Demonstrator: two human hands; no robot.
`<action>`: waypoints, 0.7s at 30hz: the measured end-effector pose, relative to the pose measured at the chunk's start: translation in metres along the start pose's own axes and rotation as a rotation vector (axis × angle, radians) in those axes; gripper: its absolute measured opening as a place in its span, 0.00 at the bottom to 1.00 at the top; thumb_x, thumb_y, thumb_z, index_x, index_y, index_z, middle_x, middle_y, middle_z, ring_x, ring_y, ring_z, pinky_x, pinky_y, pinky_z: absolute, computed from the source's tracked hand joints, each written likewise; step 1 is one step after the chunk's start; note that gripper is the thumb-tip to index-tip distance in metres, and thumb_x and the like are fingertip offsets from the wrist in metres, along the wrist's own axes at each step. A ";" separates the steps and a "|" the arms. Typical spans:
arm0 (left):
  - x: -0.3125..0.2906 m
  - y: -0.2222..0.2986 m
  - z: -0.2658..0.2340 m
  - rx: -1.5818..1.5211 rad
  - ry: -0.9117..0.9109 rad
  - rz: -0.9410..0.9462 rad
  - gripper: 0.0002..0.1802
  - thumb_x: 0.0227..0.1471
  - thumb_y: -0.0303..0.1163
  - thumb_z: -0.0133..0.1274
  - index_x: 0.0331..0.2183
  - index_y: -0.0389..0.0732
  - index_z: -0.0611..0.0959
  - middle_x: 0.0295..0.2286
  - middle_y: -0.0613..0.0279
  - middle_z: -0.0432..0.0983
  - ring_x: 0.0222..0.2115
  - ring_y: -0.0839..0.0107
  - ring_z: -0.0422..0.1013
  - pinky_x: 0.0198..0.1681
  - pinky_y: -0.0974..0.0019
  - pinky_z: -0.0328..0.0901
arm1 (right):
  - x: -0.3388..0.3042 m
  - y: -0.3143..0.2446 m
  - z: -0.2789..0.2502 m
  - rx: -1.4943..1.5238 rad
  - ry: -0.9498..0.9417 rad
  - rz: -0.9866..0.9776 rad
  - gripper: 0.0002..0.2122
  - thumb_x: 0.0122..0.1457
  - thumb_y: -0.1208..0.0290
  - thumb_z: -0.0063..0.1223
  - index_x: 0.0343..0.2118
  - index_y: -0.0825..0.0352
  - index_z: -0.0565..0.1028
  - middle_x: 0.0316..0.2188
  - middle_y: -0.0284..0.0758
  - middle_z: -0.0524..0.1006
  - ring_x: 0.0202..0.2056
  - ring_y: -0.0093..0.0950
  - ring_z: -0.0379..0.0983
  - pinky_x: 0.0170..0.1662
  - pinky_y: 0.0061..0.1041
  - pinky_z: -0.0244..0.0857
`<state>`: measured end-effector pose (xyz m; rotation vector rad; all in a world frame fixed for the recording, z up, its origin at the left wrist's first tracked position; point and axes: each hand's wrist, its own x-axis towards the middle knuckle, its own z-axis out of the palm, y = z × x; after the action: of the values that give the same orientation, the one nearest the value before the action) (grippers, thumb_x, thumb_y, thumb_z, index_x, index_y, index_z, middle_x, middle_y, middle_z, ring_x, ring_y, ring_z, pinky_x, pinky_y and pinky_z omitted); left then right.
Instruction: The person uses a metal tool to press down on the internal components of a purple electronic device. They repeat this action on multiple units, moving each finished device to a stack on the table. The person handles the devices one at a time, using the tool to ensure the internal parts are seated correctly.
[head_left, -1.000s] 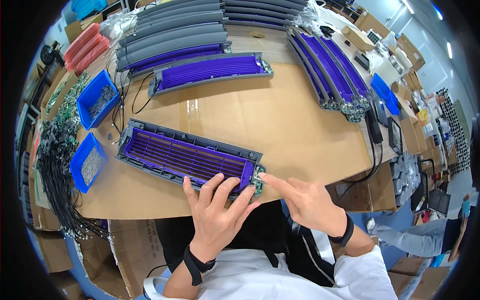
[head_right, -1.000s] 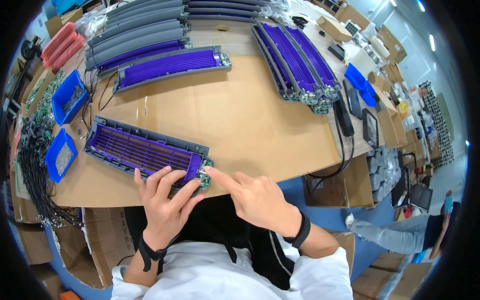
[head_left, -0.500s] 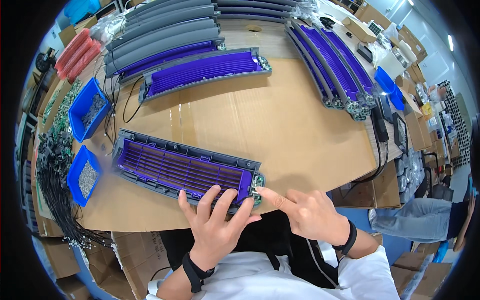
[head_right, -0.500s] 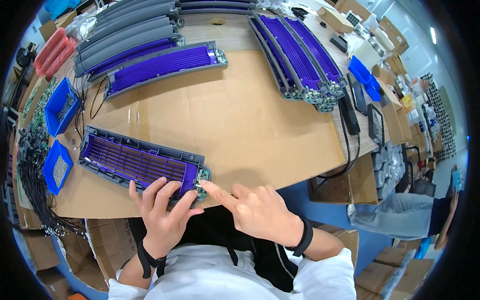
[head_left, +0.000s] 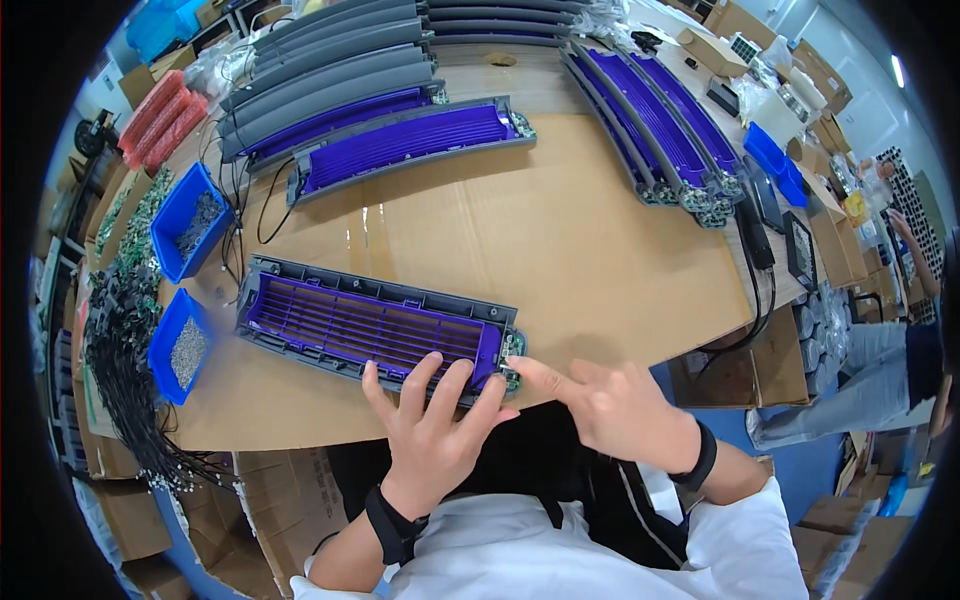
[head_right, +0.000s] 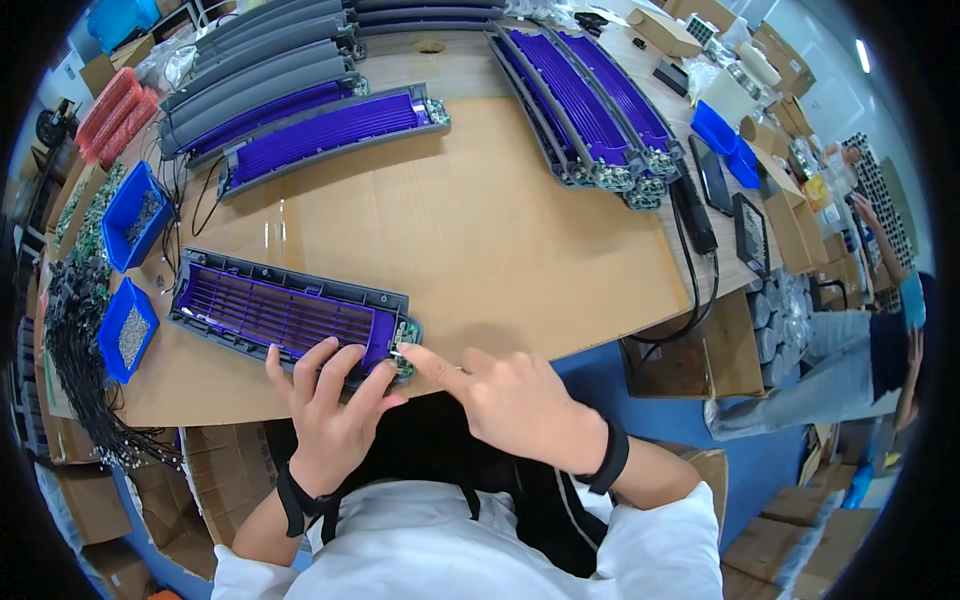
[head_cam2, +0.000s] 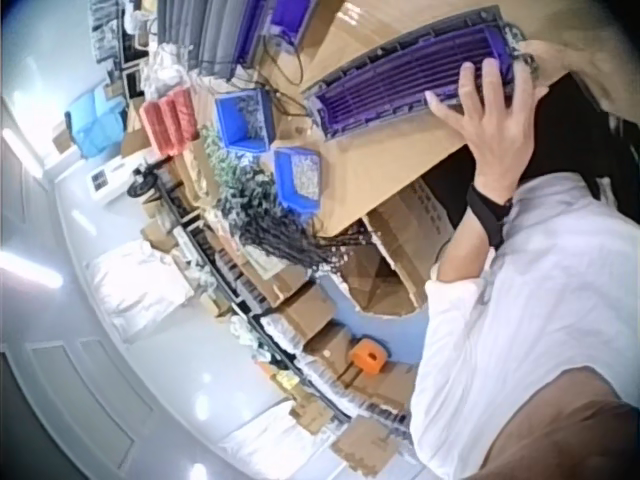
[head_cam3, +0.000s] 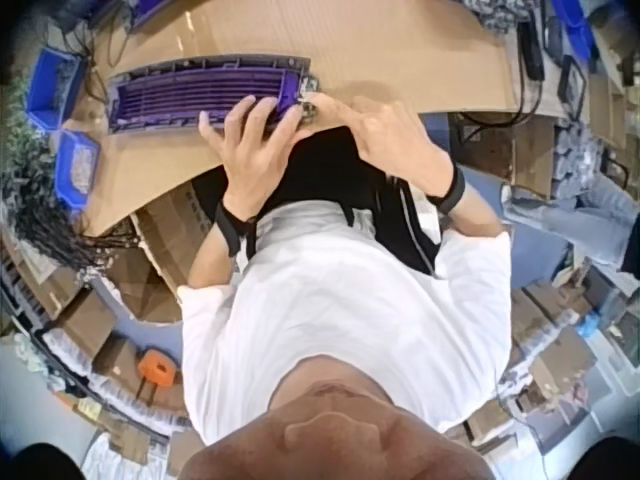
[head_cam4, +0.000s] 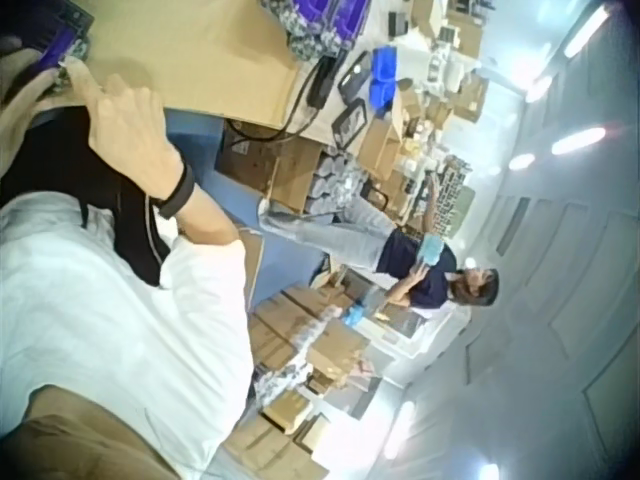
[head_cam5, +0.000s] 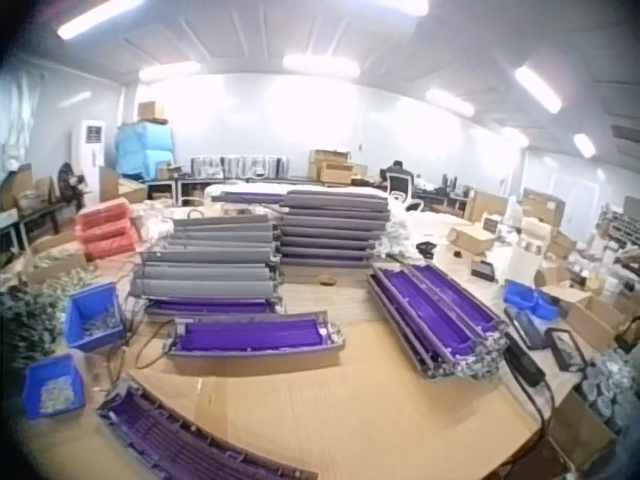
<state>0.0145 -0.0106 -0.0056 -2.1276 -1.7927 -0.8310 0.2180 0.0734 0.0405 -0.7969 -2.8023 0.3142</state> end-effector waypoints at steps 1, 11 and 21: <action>-0.001 0.000 0.002 -0.022 0.025 -0.006 0.15 0.46 0.51 0.61 0.36 0.57 0.83 0.41 0.68 0.73 0.47 0.61 0.67 0.56 0.28 0.44 | 0.001 0.004 -0.004 0.130 -0.014 0.008 0.30 0.51 0.79 0.54 0.61 0.62 0.67 0.18 0.35 0.70 0.16 0.31 0.69 0.21 0.31 0.65; -0.001 0.002 -0.001 -0.273 0.153 -0.133 0.22 0.36 0.37 0.72 0.32 0.44 0.76 0.38 0.64 0.76 0.47 0.59 0.70 0.64 0.42 0.41 | 0.010 0.021 0.007 0.874 0.405 0.162 0.10 0.62 0.74 0.55 0.45 0.71 0.77 0.33 0.33 0.75 0.35 0.21 0.70 0.39 0.22 0.65; 0.000 0.004 0.001 -0.262 0.153 -0.119 0.18 0.38 0.36 0.70 0.30 0.45 0.78 0.36 0.67 0.75 0.44 0.63 0.71 0.65 0.43 0.34 | 0.022 -0.005 -0.008 0.946 0.338 0.004 0.07 0.52 0.81 0.63 0.35 0.68 0.81 0.31 0.37 0.78 0.31 0.27 0.77 0.34 0.22 0.72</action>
<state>0.0183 -0.0104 -0.0060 -2.0537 -1.8309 -1.2864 0.1990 0.0824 0.0522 -0.5349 -1.9702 1.2352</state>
